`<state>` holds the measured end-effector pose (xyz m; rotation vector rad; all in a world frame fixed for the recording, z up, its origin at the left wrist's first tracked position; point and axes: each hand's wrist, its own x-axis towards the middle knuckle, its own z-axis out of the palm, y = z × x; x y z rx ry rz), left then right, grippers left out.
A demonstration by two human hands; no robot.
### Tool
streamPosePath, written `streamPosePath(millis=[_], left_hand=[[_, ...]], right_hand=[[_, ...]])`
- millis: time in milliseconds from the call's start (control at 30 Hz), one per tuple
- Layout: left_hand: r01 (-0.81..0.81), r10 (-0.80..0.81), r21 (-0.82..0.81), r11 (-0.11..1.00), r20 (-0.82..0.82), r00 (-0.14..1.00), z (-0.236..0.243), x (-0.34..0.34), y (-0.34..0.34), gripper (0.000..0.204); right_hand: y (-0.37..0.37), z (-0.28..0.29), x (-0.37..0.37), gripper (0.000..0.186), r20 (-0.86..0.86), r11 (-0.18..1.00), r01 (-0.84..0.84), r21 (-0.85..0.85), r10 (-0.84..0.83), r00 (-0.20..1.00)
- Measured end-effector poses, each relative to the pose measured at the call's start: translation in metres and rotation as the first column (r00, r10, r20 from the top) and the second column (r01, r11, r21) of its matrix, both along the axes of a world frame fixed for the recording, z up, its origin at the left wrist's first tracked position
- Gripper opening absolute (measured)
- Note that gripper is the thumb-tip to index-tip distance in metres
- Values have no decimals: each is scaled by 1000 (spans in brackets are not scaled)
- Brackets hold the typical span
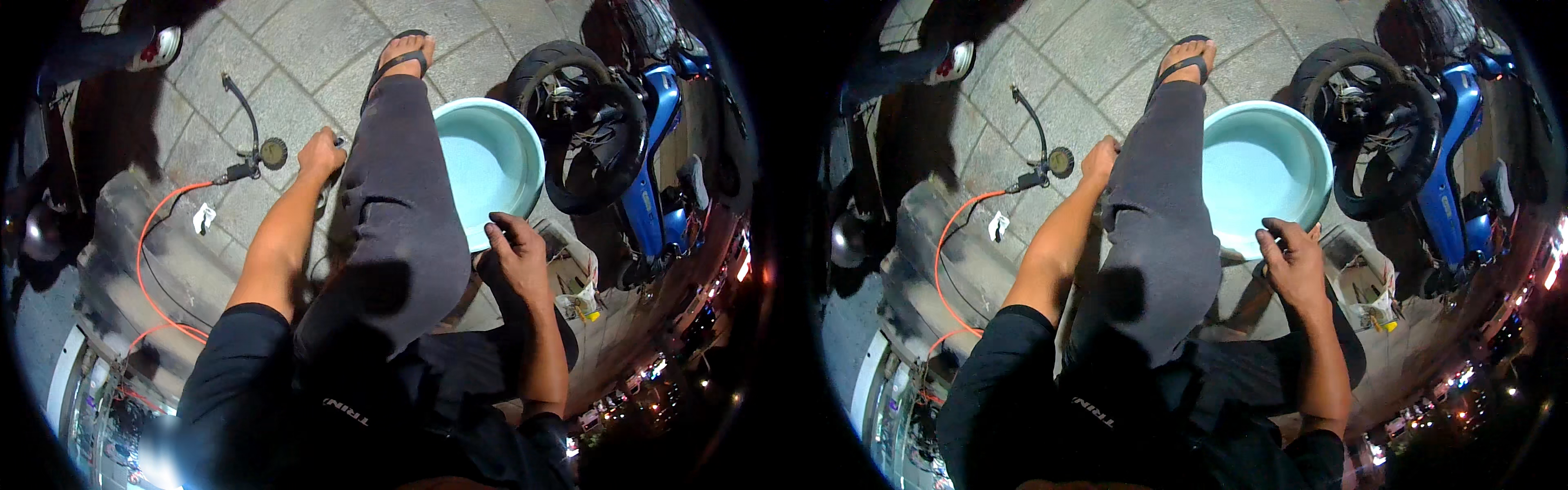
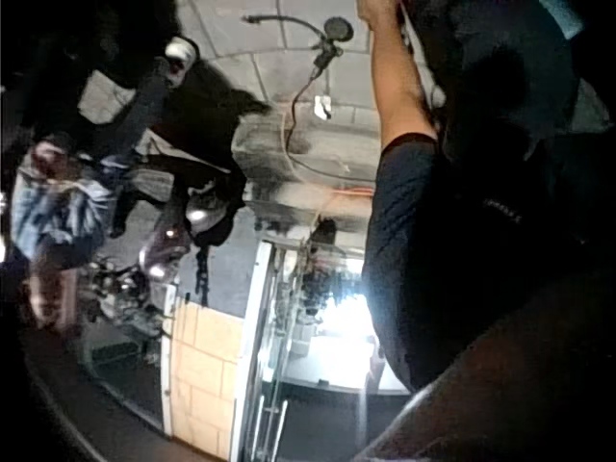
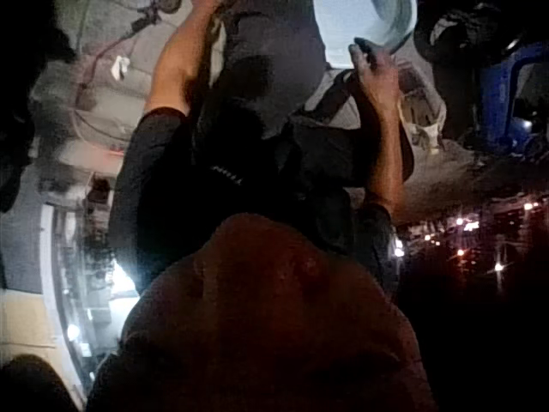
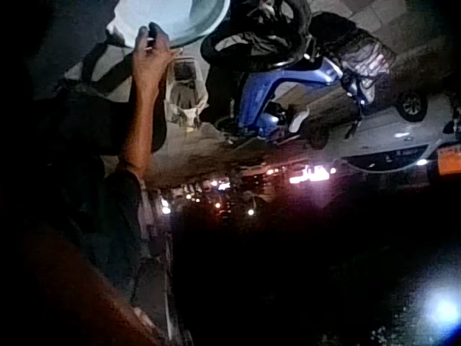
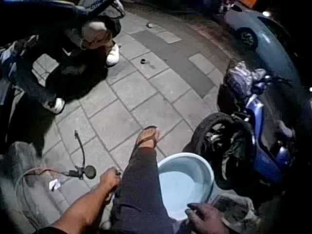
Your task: The person sits on the ground and works on a scooter tire, applying glue from a yellow bottle to the inner tube. They then use a small orange tool to apply a sealant or patch to the tube before placing it back into the tire.
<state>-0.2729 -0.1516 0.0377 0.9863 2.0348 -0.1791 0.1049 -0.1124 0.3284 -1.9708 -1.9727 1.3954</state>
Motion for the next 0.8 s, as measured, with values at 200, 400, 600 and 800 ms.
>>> streamPosePath(millis=[200, 400, 600, 800], left_hand=[[-48, 53, 95, 994, -51, 997, -47, -12, -28, 43], [63, -57, 190, 980, -37, 998, -21, -6, -18, 44], [-63, 61, 221, 973, 19, 998, -51, 6, -24, 46], [-518, 356, 575, 633, 378, 854, -46, -59, -15, 48]], right_hand=[[6, 11, 3, 33, -55, 986, -160, 43, 162, 985], [-5, 9, 16, 32, -93, 987, -127, 95, 136, 986], [-12, 33, 26, 32, -48, 976, -139, 167, 149, 988], [4, 82, 36, 30, -7, 903, -91, 419, 104, 995]])
